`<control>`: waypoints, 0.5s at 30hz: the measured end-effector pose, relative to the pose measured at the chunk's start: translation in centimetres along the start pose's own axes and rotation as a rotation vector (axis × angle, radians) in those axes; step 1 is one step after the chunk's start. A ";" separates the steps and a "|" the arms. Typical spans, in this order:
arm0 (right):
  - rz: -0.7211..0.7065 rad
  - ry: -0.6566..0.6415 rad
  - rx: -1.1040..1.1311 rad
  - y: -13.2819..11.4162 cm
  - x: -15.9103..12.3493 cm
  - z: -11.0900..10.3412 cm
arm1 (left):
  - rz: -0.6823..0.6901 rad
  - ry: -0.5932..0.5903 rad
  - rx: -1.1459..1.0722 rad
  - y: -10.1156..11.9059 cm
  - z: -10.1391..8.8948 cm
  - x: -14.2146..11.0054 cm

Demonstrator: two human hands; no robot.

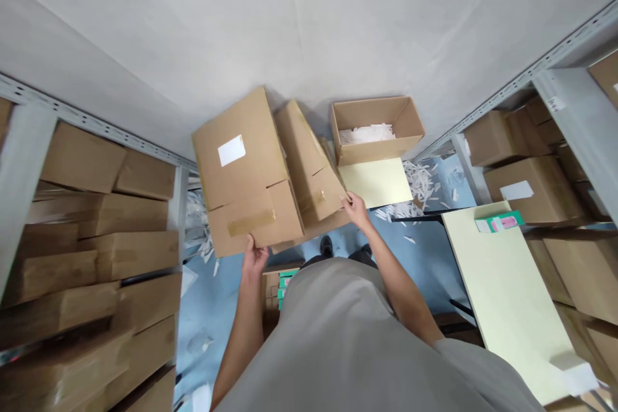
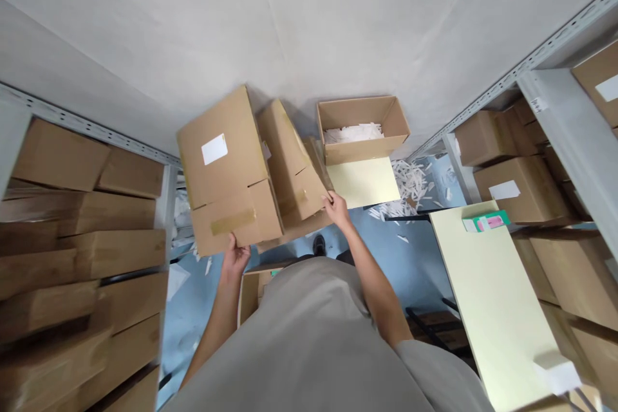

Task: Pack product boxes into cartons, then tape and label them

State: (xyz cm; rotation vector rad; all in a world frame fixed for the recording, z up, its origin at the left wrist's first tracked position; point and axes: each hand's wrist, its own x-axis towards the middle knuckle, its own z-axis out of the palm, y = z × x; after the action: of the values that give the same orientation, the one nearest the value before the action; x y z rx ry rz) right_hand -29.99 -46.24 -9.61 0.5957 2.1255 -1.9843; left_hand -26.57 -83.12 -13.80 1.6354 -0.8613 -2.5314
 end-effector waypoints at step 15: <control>-0.203 0.655 -0.421 -10.3 -20.4 -21.3 | -0.399 -0.060 0.232 -12.6 2.4 -1.6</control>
State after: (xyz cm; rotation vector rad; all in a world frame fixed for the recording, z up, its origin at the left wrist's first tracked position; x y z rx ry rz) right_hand -12.64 -29.06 9.85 1.0910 2.9755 -1.4575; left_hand -24.34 -70.89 -17.38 1.9868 -0.9479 -2.8413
